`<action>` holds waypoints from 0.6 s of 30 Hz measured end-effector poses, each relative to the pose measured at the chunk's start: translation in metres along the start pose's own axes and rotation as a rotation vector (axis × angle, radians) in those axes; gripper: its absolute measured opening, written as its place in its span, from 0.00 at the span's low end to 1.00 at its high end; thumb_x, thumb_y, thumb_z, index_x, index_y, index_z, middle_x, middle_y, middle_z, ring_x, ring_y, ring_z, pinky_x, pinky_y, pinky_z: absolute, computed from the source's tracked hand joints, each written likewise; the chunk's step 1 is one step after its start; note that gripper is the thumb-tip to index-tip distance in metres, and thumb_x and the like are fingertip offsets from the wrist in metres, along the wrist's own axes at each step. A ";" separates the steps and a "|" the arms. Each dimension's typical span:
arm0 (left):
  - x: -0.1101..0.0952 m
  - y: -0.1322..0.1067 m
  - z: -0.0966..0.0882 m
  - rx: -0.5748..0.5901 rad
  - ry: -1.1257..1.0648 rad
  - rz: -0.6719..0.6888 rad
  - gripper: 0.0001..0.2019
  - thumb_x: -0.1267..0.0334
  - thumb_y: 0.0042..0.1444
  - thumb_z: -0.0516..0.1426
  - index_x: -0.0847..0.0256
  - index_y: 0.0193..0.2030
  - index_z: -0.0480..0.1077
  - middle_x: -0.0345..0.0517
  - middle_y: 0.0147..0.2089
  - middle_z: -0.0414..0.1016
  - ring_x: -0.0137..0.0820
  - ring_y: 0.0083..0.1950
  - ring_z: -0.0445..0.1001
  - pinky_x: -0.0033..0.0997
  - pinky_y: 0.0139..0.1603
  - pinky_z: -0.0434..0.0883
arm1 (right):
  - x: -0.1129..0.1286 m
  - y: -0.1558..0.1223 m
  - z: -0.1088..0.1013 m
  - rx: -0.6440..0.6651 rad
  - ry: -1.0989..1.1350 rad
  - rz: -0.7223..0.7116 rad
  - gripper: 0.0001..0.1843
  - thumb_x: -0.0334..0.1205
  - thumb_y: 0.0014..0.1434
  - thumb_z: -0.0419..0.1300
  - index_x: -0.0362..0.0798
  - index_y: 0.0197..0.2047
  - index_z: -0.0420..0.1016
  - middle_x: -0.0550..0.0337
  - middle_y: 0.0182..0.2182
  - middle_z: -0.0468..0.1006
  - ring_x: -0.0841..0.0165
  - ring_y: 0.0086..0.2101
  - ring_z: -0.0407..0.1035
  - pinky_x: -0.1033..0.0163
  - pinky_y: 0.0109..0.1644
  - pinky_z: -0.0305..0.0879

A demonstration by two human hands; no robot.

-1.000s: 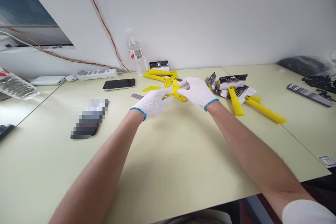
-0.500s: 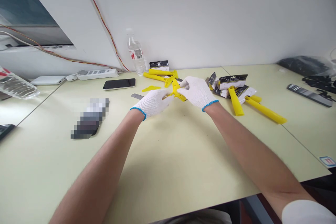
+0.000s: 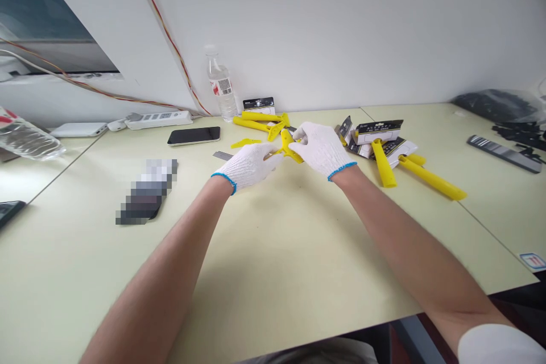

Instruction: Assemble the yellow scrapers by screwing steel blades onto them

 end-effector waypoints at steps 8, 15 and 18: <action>-0.001 -0.002 -0.007 0.010 -0.010 -0.001 0.20 0.43 0.71 0.52 0.54 0.49 0.79 0.43 0.40 0.81 0.35 0.35 0.75 0.33 0.36 0.67 | -0.003 -0.011 -0.017 0.027 0.139 -0.019 0.21 0.47 0.82 0.55 0.36 0.59 0.78 0.51 0.51 0.77 0.63 0.52 0.76 0.57 0.58 0.77; -0.009 -0.010 -0.020 0.006 0.057 0.051 0.23 0.44 0.70 0.53 0.55 0.56 0.82 0.43 0.39 0.81 0.34 0.37 0.75 0.30 0.37 0.66 | -0.009 -0.022 -0.017 0.271 0.237 -0.024 0.23 0.47 0.83 0.53 0.35 0.48 0.78 0.57 0.37 0.76 0.73 0.36 0.74 0.69 0.44 0.76; -0.006 -0.011 -0.022 -0.007 0.036 0.031 0.21 0.45 0.68 0.56 0.53 0.55 0.83 0.41 0.39 0.81 0.33 0.37 0.76 0.29 0.37 0.66 | -0.008 -0.023 -0.015 0.307 0.246 -0.023 0.22 0.46 0.83 0.53 0.35 0.51 0.78 0.55 0.41 0.77 0.71 0.41 0.76 0.66 0.48 0.77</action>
Point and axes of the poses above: each hand's wrist, its own y-axis towards the middle knuckle, its own z-axis out of the palm, x = y × z, the point moved 6 cm from there along y, towards the middle knuckle
